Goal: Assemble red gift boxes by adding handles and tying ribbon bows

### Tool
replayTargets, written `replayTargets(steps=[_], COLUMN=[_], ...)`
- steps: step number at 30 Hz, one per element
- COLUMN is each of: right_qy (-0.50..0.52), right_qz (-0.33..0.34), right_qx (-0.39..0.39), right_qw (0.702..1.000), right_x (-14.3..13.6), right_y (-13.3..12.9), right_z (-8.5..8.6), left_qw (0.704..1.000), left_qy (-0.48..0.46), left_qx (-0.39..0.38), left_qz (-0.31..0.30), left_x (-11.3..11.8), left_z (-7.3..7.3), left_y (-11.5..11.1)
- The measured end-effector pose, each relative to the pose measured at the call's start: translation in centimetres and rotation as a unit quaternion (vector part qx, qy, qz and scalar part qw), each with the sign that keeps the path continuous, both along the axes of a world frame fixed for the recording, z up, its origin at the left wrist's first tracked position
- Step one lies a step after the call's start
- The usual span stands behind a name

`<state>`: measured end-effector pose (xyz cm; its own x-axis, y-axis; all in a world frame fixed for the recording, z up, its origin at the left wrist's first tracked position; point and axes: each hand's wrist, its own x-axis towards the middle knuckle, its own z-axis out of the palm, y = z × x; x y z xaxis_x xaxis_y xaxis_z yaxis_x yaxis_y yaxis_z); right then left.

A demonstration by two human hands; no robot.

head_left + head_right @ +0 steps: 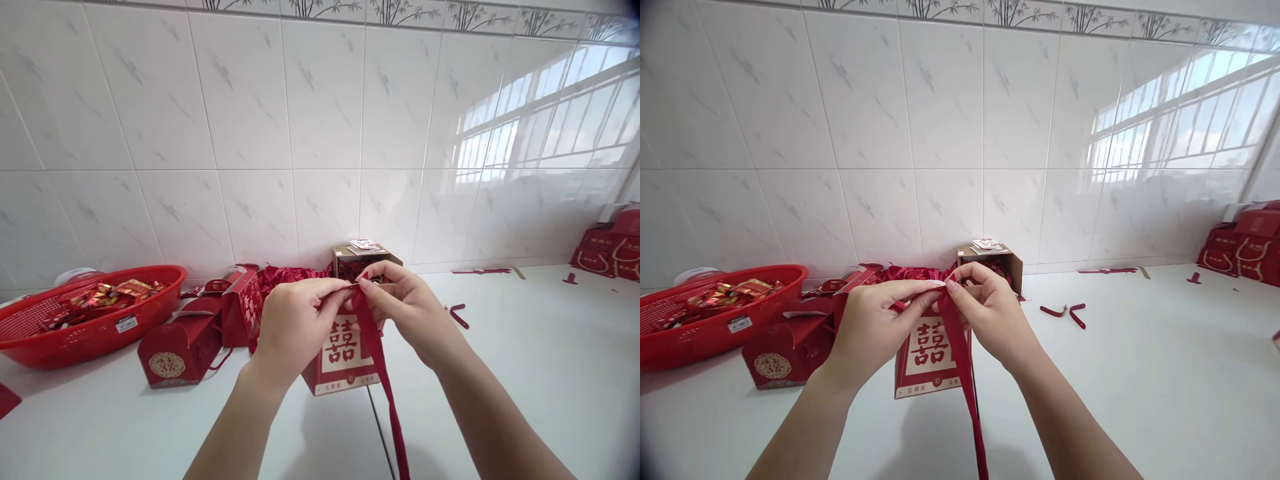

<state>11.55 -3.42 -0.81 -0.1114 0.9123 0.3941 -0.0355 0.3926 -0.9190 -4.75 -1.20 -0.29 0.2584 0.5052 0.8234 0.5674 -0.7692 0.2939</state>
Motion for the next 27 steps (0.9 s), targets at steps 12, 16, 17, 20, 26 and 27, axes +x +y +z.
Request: replayTargets(steps=[12, 16, 17, 20, 26, 27], right_qy=[-0.207, -0.174, -0.158, -0.103, 0.047, 0.073], right_qz=[-0.233, -0.259, -0.256, -0.227, -0.189, -0.198], right_qx=[0.058, 0.082, 0.089, 0.138, 0.209, 0.228], right_qw=[0.948, 0.947, 0.95, 0.958, 0.958, 0.951], right_x=[2.8, 3.4, 3.5, 3.7, 3.5, 3.5], right_y=[-0.7, -1.9, -2.1, -2.4, -2.8, -3.0], right_z=[0.8, 1.6, 1.7, 1.9, 2.1, 2.1], left_qw=[0.977, 0.967, 0.966, 0.957, 0.925, 0.918], left_qy=[0.09, 0.133, 0.143, 0.175, 0.261, 0.276], left_qx=[-0.17, -0.185, -0.189, -0.209, -0.275, -0.284], left_qz=[0.096, 0.11, 0.108, 0.1, 0.016, 0.003], left_x=[0.6, 0.8, 0.8, 0.9, 0.7, 0.6], left_z=[-1.9, -2.6, -2.7, -2.6, -2.4, -2.4], left_y=[3.6, 4.5, 4.6, 4.5, 3.3, 3.0])
